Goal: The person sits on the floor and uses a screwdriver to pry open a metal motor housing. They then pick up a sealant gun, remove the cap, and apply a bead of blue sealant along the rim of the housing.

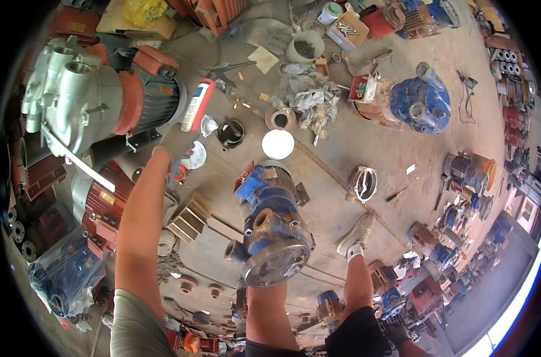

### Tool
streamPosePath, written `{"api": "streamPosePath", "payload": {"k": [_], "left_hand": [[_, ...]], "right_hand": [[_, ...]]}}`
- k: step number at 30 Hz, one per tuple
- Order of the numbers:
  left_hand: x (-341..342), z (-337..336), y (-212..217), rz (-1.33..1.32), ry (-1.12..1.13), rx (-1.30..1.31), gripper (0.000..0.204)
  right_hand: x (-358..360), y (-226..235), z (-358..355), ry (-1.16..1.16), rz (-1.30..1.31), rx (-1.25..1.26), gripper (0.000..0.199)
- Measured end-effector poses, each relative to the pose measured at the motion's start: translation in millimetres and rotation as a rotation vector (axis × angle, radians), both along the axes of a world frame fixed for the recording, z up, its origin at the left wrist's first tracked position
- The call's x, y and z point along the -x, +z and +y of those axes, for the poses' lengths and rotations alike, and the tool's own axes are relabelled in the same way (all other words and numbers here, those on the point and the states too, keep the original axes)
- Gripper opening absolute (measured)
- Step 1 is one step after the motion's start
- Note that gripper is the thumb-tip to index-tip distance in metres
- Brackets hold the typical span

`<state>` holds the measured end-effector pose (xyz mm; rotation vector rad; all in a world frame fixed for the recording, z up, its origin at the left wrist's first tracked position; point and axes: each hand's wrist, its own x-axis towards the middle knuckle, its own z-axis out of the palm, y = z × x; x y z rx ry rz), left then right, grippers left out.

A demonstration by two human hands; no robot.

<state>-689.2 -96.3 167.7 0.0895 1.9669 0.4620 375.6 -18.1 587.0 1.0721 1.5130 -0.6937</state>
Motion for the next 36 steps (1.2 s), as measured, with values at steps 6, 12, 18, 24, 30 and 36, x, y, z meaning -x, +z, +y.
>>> {"api": "streamPosePath", "payload": {"k": [6, 12, 18, 24, 30, 36], "left_hand": [[-12.3, 34.2, 132.1, -0.329, 0.310, -0.104, 0.042], [-65.3, 76.5, 280.3, -0.213, 0.246, -0.074, 0.035], [-149.1, 69.1, 319.9, -0.178, 0.098, -0.256, 0.049], [-262.8, 131.0, 437.5, 0.358, -0.321, -0.084, 0.071], [-445.4, 171.3, 532.0, 0.576, -0.459, -0.309, 0.060], [-567.3, 216.7, 480.4, 0.408, -1.055, -0.870, 0.046]], "right_hand": [[-13.5, -23.9, 57.7, -0.003, 0.124, -0.116, 0.016], [-3.5, -51.1, 56.5, -1.139, 0.048, -0.362, 0.017], [12.3, -66.7, 56.0, -1.322, 0.232, -0.373, 0.029], [17.9, -81.8, 68.9, -1.107, 0.578, -0.357, 0.020], [129.0, -45.5, 248.9, -1.418, 1.046, -0.157, 0.058], [165.1, 11.1, 304.1, -1.818, 0.944, 1.284, 0.133]]}}
